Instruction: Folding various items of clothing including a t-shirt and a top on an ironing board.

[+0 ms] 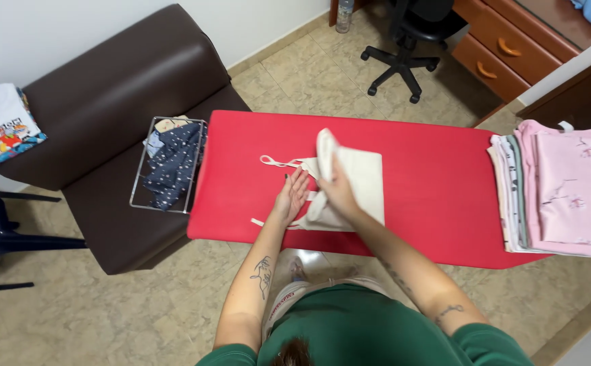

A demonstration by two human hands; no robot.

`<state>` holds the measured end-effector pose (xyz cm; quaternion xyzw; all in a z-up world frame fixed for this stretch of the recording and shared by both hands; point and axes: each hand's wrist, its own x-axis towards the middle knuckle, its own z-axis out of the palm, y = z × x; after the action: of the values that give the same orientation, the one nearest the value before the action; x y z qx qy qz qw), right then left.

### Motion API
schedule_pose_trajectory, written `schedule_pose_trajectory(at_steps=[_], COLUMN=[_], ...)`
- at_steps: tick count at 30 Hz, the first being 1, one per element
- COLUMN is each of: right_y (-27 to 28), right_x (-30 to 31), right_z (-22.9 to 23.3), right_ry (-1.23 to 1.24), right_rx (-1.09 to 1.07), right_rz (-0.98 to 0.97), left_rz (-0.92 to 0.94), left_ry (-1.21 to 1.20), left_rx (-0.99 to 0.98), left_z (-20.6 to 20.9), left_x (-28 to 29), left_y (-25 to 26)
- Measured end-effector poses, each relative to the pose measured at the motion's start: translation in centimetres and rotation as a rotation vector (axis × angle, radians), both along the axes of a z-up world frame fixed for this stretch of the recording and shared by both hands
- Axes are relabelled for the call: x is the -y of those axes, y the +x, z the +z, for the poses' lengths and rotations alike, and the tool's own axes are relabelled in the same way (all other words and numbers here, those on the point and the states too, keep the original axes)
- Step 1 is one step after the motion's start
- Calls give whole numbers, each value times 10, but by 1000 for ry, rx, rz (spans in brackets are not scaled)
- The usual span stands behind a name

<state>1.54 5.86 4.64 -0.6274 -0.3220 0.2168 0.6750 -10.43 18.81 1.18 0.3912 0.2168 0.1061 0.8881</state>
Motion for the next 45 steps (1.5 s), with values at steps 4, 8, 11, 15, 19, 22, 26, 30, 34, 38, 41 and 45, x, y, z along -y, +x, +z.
schedule_pose_trajectory(at_steps=[4,8,11,15,19,22,26,30,34,38,41,45], right_y=[-49,-70,-84,-96,-88,-68,-32,12,49,52,42,39], right_x=[-41,-55,-62,-80,-86,-62,15,79,95,78,63,58], right_z=[35,38,49,40,-4,-33,-28,-11,-33,11,52,129], right_ry=[-375,-485,-485,-441,-489,-554,-505,-750,-608,-342,-306,-273], right_rx=[-163,-142,-99,-63,-152,-218,441,433,-233,-636,-578,-161], right_rz=[-20,18,13,34,138,289,-279,-644,-462,-110,106,456], left_rz=[29,-43,-31,29,78,148,-9,-397,-315,-213,-89,-22], left_ry=[-305,-180,-134,-39,81,405,1539,1760,1860,1184,297,-569], left_rx=[103,32,79,77,-197,-233,-170,-297,-374,-658,-509,-316], left_z=[1,-14,-23,-25,32,15,-6,-30,-38,-51,-28,104], left_x=[-22,-34,-39,-55,-45,-30,0,15,37,62,57,32], left_y=[-10,-19,-28,-38,-48,-44,-38,-41,-37,-15,9,35])
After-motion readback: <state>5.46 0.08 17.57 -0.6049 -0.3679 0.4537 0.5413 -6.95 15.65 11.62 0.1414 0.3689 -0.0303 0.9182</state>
